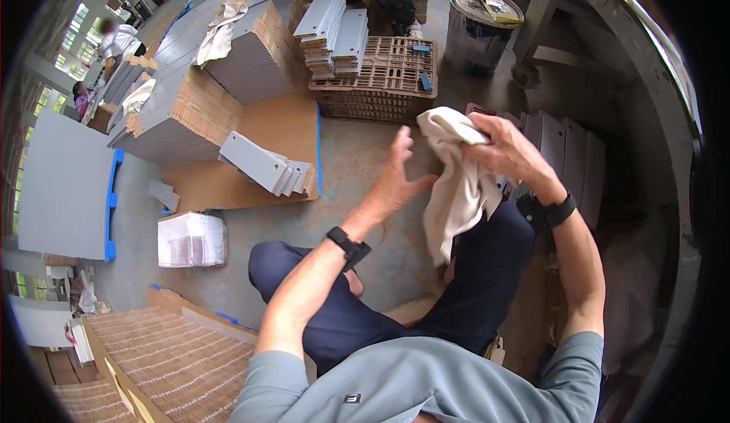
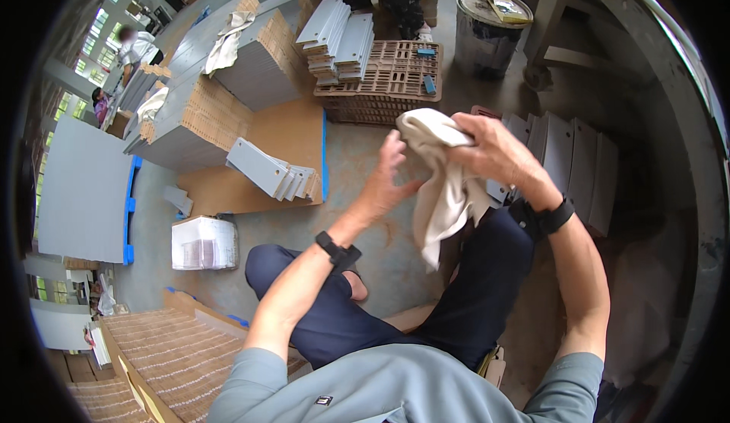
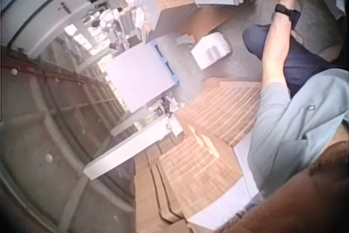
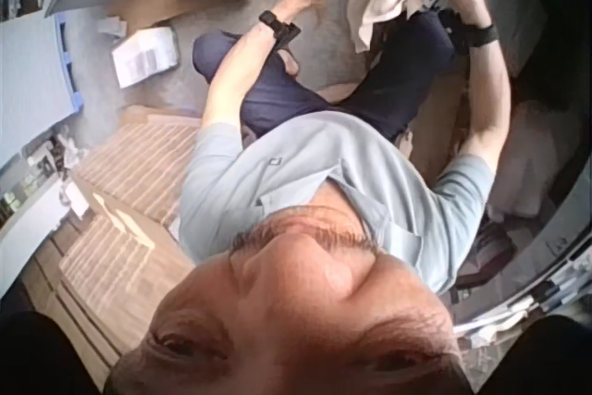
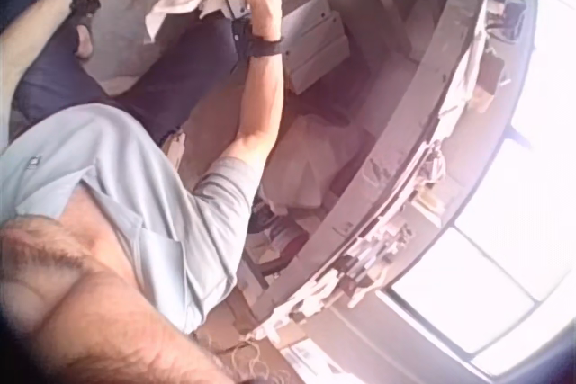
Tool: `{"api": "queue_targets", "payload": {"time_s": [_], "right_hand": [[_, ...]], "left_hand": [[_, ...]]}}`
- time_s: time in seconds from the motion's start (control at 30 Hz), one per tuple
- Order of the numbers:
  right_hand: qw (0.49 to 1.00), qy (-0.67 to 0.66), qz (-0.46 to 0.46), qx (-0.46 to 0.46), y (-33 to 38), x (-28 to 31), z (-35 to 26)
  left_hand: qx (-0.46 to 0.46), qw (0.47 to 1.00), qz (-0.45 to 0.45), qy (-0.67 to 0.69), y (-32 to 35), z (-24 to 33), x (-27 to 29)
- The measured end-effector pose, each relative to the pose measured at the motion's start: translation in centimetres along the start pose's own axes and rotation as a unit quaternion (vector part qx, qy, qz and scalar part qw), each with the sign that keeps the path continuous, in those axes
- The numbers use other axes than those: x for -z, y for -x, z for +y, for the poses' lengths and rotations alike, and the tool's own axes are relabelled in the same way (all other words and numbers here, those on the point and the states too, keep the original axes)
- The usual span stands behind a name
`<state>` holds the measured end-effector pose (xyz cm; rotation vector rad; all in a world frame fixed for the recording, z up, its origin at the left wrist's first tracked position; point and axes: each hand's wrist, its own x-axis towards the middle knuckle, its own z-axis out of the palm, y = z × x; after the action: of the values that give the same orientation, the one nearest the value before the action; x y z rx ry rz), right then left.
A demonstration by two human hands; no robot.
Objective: Cleaning and sanding the edges of wooden furniture panels in a workshop environment.
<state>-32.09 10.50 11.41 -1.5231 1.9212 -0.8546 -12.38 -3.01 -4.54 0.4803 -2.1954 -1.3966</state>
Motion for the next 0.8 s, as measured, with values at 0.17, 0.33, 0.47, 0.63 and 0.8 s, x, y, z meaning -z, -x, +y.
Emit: {"api": "queue_targets", "payload": {"time_s": [0.17, 0.33, 0.47, 0.63, 0.8], "right_hand": [[0.992, 0.009, 0.068, 0.105, 2.4, -3.6, -0.9], [0.989, -0.023, 0.095, 0.113, 5.3, -8.0, 2.0], [0.988, -0.104, 0.048, 0.108, 8.9, -11.3, 3.5], [0.976, -0.018, 0.151, 0.157, 10.2, -13.4, 3.2], [0.971, -0.111, 0.189, 0.1, 11.8, -9.4, 4.3]], "left_hand": [[0.158, 0.929, -0.084, 0.323, 2.4, 1.3, -4.3], [0.284, 0.767, -0.003, 0.575, 7.0, 2.9, -5.7], [0.285, 0.738, 0.034, 0.611, 7.0, 3.4, -7.0], [0.22, 0.893, 0.064, 0.387, 7.9, -2.3, -9.1], [0.287, 0.882, -0.065, 0.367, 4.4, 5.6, -6.7]]}}
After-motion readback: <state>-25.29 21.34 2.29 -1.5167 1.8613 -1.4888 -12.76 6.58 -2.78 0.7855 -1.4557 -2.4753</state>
